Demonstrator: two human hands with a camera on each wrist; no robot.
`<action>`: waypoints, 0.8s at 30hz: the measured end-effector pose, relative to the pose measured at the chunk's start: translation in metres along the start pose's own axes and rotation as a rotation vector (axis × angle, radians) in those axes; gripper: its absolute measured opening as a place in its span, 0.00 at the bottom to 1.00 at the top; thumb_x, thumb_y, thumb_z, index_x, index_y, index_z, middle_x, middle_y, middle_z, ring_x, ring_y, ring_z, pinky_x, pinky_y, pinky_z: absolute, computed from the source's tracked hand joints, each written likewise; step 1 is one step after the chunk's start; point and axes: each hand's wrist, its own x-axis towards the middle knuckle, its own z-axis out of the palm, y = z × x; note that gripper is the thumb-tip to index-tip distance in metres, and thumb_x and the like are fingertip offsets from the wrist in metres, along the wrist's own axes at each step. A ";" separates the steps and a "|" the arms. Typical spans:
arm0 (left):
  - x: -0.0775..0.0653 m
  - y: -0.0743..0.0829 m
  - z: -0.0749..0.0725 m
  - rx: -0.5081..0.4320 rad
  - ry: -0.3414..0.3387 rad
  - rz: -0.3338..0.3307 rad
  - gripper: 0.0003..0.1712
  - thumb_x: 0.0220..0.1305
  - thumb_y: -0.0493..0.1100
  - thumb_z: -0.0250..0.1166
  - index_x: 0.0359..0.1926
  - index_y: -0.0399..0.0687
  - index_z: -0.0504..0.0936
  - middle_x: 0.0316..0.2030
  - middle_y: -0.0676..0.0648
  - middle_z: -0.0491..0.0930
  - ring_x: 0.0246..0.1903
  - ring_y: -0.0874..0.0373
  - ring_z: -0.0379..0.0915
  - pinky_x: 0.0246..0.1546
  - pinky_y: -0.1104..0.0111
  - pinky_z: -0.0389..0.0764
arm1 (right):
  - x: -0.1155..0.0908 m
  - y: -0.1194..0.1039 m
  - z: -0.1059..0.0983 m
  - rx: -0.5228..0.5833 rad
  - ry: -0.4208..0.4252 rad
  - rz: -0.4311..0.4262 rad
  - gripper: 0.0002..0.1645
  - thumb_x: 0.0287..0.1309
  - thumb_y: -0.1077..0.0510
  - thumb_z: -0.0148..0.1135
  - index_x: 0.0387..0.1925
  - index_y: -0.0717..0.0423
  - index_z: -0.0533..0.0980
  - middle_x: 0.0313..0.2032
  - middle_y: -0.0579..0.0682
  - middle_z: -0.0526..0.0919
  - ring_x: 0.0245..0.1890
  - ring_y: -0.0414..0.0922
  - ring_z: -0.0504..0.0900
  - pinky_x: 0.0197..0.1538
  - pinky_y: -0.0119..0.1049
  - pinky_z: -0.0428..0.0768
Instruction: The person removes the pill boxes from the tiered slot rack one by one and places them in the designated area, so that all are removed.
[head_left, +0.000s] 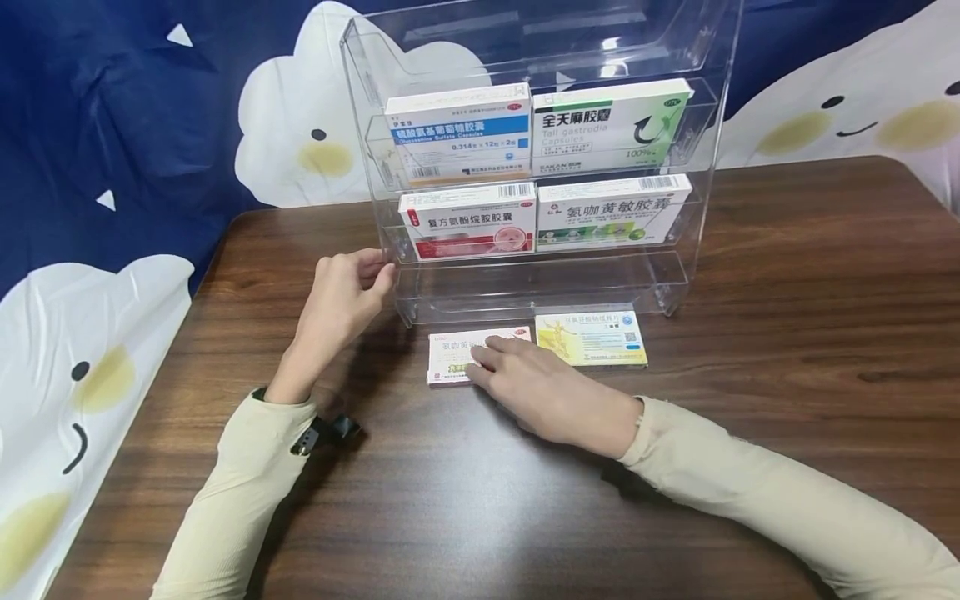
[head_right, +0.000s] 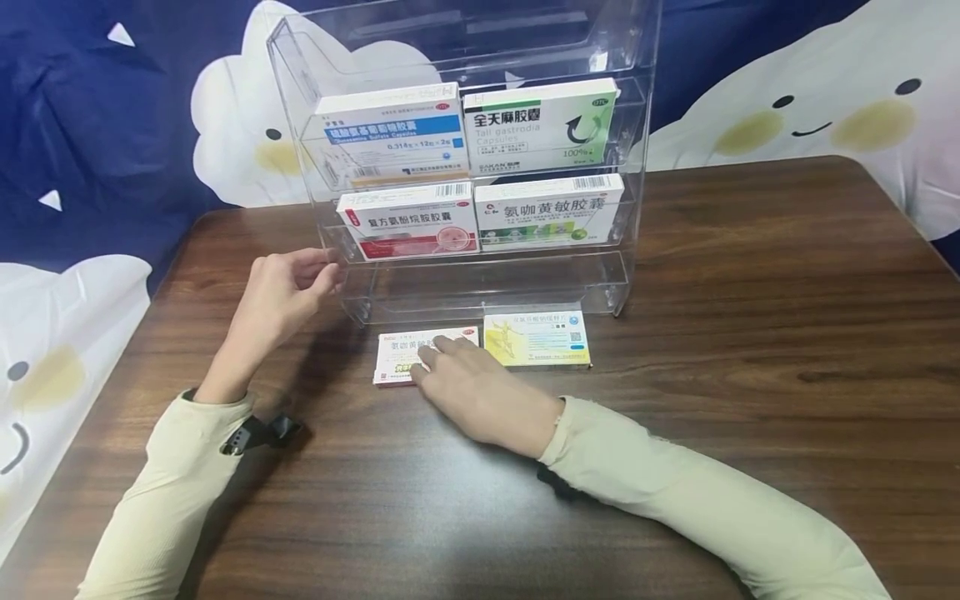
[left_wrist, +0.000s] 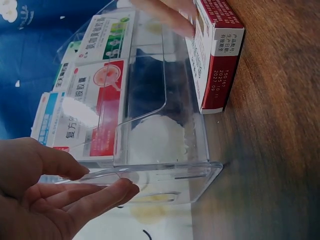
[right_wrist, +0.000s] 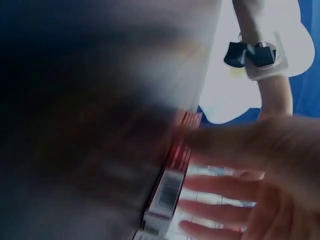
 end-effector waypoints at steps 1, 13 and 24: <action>0.000 0.000 0.000 0.000 -0.001 0.000 0.16 0.64 0.35 0.57 0.48 0.27 0.81 0.38 0.34 0.84 0.42 0.48 0.82 0.43 0.57 0.80 | 0.001 -0.001 0.002 -0.032 -0.026 0.000 0.18 0.50 0.68 0.65 0.46 0.62 0.78 0.47 0.58 0.81 0.49 0.56 0.79 0.52 0.45 0.78; -0.001 -0.002 0.000 -0.002 0.009 0.003 0.16 0.64 0.34 0.57 0.48 0.27 0.81 0.38 0.35 0.84 0.42 0.48 0.82 0.41 0.57 0.80 | 0.008 0.003 0.004 -0.084 -0.061 0.092 0.19 0.52 0.71 0.63 0.48 0.64 0.77 0.49 0.61 0.79 0.51 0.55 0.79 0.36 0.46 0.83; 0.000 -0.002 0.001 0.004 0.013 0.014 0.16 0.64 0.34 0.57 0.47 0.27 0.82 0.38 0.34 0.84 0.41 0.46 0.83 0.42 0.56 0.80 | 0.009 0.008 0.005 -0.079 -0.063 0.101 0.17 0.53 0.72 0.62 0.47 0.66 0.78 0.49 0.61 0.80 0.51 0.56 0.79 0.42 0.46 0.82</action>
